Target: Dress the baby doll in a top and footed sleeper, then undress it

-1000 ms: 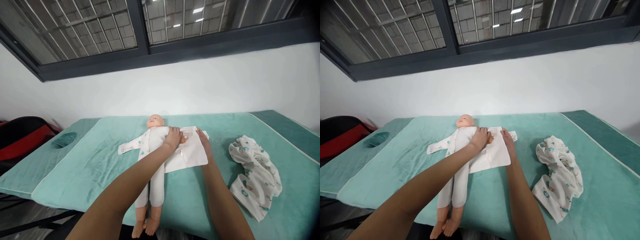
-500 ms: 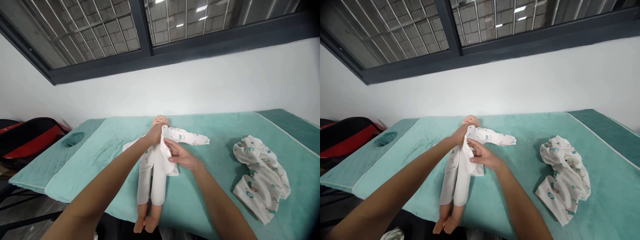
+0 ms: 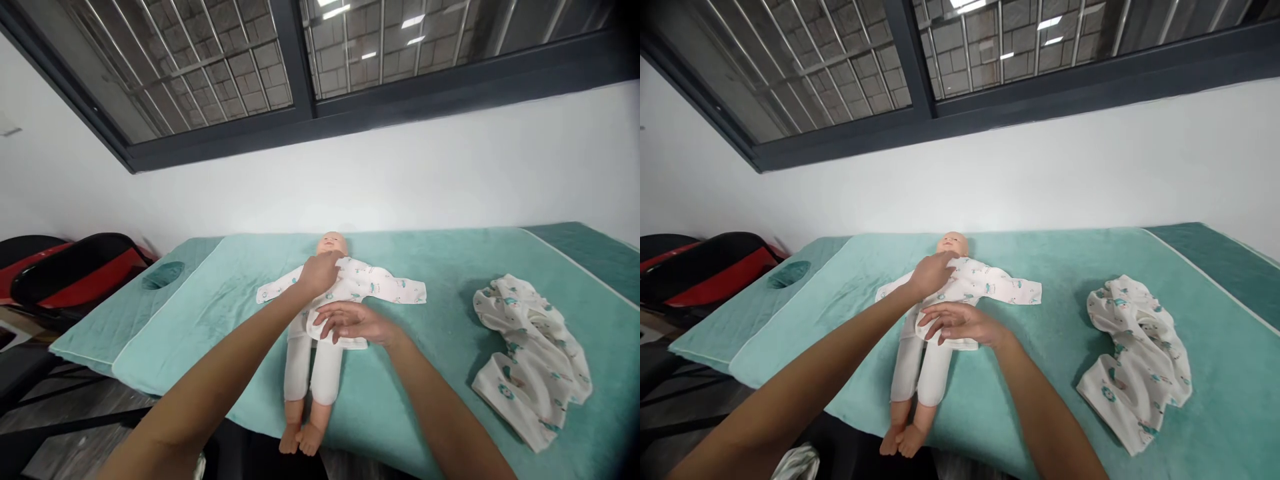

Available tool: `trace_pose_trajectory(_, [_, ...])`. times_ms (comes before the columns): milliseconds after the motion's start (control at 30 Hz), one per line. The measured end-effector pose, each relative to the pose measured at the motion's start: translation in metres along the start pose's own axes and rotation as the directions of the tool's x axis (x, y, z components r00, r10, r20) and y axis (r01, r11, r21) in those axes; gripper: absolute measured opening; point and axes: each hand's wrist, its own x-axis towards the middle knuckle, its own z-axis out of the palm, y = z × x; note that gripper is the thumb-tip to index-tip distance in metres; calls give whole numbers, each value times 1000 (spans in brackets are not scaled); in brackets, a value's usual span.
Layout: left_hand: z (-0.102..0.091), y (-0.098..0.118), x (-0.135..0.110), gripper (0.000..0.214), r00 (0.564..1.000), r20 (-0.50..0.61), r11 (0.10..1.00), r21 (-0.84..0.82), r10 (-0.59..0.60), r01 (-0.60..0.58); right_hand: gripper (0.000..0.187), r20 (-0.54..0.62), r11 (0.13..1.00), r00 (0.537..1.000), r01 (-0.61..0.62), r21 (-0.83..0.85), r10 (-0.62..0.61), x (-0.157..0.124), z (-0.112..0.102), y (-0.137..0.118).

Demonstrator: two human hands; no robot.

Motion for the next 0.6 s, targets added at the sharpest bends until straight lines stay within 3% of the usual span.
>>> trace_pose_trajectory(67, [-2, -6, 7, 34, 996, -52, 997, -20, -74, 73, 53, -69, 1000, 997, 16, 2, -15, -4, -5, -2])
trace_pose_trajectory(167, [-2, -18, 10, 30, 985, -90, 989, -25, -149, 148, 41, -297, 992, 955, -54, -115, 18, -10, -19, -4])
trace_pose_trajectory(233, [1, -26, 1, 29, 981, -101, 986, -25, -164, 163, 57, -459, 942, 883, -232, -244, 98, -12, -29, -4])
trace_pose_trajectory(300, [7, -36, -17, 29, 974, -136, 983, -61, -180, 174, 69, -587, 826, 790, -443, -348, 176, -14, -37, -2])
trace_pose_trajectory(367, [15, -48, -42, 29, 957, -164, 964, -158, -239, 214, 71, -670, 690, 707, -602, -401, 227, -17, -43, 1])
trace_pose_trajectory(433, [24, -63, -67, 31, 930, -121, 904, -306, -348, 299, 71, -724, 572, 641, -704, -421, 255, -20, -47, 2])
trace_pose_trajectory(500, [33, -75, -89, 36, 912, -30, 832, -422, -410, 360, 69, -775, 473, 600, -750, -461, 196, -22, -50, 3])
trace_pose_trajectory(600, [49, -84, -106, 41, 915, 13, 750, -568, -404, 340, 56, -812, 340, 579, -751, -566, -75, -21, -56, 5])
